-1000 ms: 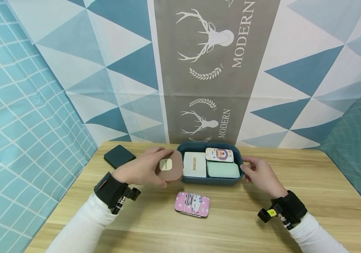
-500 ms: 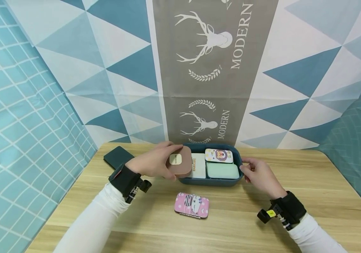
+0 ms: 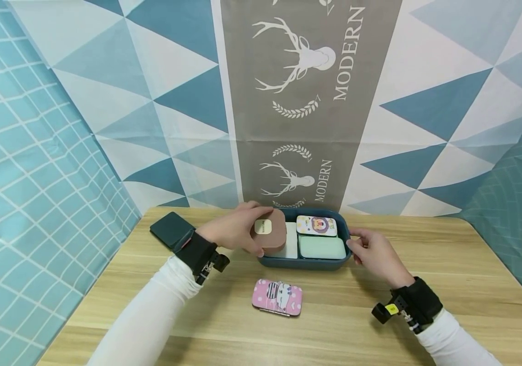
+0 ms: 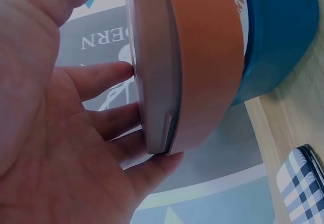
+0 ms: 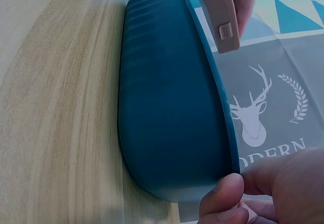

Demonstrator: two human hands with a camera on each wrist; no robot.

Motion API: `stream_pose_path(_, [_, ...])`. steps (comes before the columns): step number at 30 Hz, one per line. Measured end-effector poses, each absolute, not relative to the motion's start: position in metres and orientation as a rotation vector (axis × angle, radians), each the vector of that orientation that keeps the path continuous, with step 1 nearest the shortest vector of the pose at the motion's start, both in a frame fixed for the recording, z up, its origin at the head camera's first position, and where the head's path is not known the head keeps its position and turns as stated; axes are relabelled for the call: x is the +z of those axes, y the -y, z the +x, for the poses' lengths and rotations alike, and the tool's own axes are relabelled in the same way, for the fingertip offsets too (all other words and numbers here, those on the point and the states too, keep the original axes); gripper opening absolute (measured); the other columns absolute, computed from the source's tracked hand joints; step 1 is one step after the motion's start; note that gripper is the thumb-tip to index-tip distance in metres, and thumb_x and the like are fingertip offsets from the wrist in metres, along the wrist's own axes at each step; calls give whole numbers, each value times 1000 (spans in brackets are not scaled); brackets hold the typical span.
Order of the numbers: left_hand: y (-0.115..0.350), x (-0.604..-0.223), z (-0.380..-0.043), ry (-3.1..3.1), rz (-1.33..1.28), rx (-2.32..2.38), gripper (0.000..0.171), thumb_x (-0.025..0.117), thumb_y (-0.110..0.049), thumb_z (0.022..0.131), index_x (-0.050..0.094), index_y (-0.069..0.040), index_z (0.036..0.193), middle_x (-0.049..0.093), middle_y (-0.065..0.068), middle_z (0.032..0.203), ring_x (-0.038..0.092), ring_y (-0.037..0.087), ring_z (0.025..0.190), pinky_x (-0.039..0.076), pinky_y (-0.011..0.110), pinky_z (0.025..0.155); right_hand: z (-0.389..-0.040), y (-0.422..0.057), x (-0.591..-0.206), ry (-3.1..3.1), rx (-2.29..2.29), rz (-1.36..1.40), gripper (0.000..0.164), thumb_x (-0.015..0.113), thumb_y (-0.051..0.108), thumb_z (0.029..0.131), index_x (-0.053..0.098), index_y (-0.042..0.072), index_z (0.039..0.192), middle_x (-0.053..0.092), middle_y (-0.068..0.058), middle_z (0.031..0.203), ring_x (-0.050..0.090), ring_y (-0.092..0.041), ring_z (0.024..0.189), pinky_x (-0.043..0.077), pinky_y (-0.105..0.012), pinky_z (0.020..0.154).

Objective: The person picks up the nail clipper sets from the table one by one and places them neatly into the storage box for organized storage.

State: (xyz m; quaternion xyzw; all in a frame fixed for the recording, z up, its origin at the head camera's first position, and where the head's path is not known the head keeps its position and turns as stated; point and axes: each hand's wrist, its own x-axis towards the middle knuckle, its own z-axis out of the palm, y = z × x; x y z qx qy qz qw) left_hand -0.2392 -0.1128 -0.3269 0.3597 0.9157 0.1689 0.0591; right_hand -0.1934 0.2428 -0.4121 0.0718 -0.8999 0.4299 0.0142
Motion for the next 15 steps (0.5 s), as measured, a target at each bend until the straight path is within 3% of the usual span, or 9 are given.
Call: stream_pose_path(15, [98, -339, -251, -2776, 1073, 477, 101, 87, -38, 65, 36, -13, 148, 42, 1, 137, 38, 15, 117, 44, 30, 91, -192, -241, -410, 2816, 1313, 200, 42, 55, 21, 98, 50, 2, 136, 56, -7, 66, 52, -22, 56, 32, -29, 43])
